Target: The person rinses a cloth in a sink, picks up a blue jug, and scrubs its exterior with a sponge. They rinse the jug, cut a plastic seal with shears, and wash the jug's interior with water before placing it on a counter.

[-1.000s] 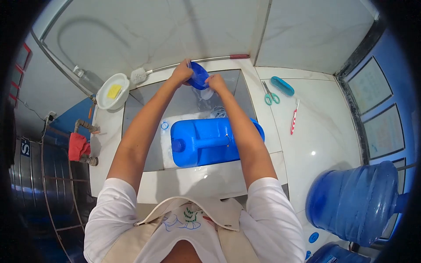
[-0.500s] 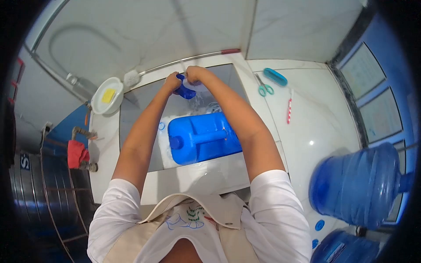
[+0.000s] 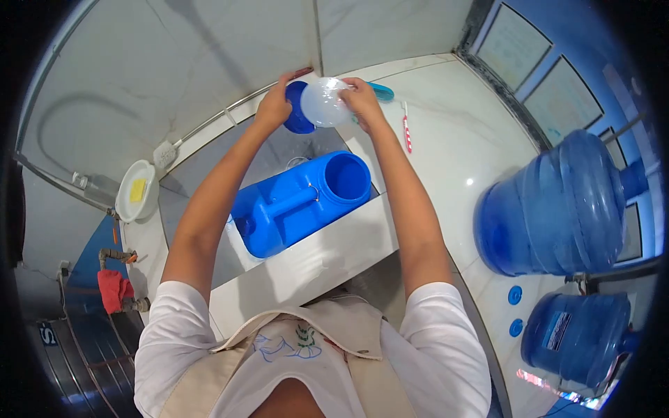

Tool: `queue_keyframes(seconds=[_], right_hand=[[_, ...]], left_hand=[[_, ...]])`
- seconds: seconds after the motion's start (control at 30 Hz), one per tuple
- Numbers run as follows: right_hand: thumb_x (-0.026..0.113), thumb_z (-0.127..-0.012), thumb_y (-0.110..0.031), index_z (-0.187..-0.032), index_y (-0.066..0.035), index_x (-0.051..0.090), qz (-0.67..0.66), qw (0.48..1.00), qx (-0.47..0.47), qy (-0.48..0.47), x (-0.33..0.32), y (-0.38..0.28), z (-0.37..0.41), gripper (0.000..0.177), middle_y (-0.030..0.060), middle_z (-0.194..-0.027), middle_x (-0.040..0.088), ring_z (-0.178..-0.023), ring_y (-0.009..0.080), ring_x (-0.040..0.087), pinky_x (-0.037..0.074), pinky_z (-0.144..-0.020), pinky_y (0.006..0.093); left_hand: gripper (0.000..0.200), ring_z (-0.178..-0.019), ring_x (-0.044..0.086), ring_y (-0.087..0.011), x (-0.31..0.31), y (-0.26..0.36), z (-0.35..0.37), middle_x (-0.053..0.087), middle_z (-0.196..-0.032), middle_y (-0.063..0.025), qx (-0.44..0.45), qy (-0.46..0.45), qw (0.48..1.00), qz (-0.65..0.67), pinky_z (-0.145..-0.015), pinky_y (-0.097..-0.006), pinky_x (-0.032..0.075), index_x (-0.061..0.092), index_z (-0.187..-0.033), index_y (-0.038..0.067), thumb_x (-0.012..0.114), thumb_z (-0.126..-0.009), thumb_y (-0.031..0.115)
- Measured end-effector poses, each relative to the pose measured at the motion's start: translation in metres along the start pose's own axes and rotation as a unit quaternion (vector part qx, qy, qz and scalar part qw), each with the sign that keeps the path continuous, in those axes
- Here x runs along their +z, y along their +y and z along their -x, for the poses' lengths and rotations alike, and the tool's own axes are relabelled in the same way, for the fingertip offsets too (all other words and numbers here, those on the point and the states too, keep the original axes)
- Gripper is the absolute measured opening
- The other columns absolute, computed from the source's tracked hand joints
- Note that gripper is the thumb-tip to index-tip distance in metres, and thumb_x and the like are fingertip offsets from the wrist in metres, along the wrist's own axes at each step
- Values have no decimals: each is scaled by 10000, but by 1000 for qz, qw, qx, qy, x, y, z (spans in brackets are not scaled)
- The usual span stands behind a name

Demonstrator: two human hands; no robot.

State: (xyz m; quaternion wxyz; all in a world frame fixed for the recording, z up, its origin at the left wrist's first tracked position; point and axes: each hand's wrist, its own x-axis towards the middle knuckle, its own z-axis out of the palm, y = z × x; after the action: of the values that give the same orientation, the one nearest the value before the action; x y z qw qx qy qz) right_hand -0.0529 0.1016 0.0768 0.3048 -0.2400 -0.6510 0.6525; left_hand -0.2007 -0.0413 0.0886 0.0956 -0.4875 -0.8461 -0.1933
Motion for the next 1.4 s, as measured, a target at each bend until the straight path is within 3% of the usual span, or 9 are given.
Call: queue_keyframes(seconds=[0.07,0.13,0.17,0.23,0.37,0.47,0.6,0.97,1.4], right_hand=[[611,-740,-97,-1125,39,494,16,1000,-25,-2,6,4,10,425,127,-938,571,-821,175,565,454,-749,267],[639,-709,-100,-1110,19,518,524,742,-342,240,18,9,26,436,127,-909,600,-808,192,588,471,-717,271],[639,-709,-100,-1110,19,518,531,736,-336,251,18,-2,38,436,127,-909,600,-808,192,588,471,-717,271],[664,-724,-135,-1117,-11,522,-80,992,67,66,17,-30,70,435,144,-995,582,-891,204,575,477,-756,292],[638,-722,-122,-1154,-50,483,162,979,-63,104,-31,3,84,465,151,-1006,597,-881,251,600,502,-705,334],[591,-725,-106,-1156,-71,467,442,887,-14,130,-27,-16,130,450,186,-1009,590,-855,339,600,500,-689,390],[577,-765,-235,-1182,-81,453,623,768,-147,-40,27,40,167,461,213,-1168,508,-1032,391,511,420,-829,490],[360,-889,-465,-1362,-111,284,558,812,-125,116,97,55,241,595,263,-1397,193,-1289,447,173,141,-1024,568],[496,-866,-265,-1274,-70,416,384,746,-467,278,43,-180,256,459,256,-1358,262,-1260,406,260,192,-1042,474]], left_hand=[[411,-804,584,-272,1,10,2,547,-1012,-178,-110,-17,904,413,-736,-353,467,428,-1240,86,499,-839,145],[393,-822,548,-199,5,16,9,562,-927,-140,-95,-21,877,471,-740,-310,440,417,-1238,67,485,-886,228],[404,-823,543,-191,8,16,11,562,-925,-134,-86,-20,838,539,-732,-306,441,416,-1233,61,482,-892,267],[484,-842,530,-185,-4,29,30,556,-936,-135,-122,-69,737,661,-728,-304,442,426,-1196,16,472,-893,390],[555,-968,550,-237,-23,31,89,545,-1069,-171,-3,-200,956,215,-784,-353,463,432,-1184,-13,519,-850,422],[471,-915,574,-358,-33,39,160,572,-996,-230,104,-268,957,-39,-720,-425,477,474,-1067,-25,599,-785,330],[268,-760,608,-368,-7,22,187,623,-801,-193,128,-174,976,-18,-648,-459,482,519,-888,3,614,-730,197],[333,-757,605,-358,-39,-8,205,619,-809,-200,142,-135,980,-37,-654,-462,479,566,-986,43,620,-699,202],[389,-772,601,-353,-288,40,88,601,-841,-234,338,46,936,82,-700,-381,468,554,-1009,-37,623,-680,159]])
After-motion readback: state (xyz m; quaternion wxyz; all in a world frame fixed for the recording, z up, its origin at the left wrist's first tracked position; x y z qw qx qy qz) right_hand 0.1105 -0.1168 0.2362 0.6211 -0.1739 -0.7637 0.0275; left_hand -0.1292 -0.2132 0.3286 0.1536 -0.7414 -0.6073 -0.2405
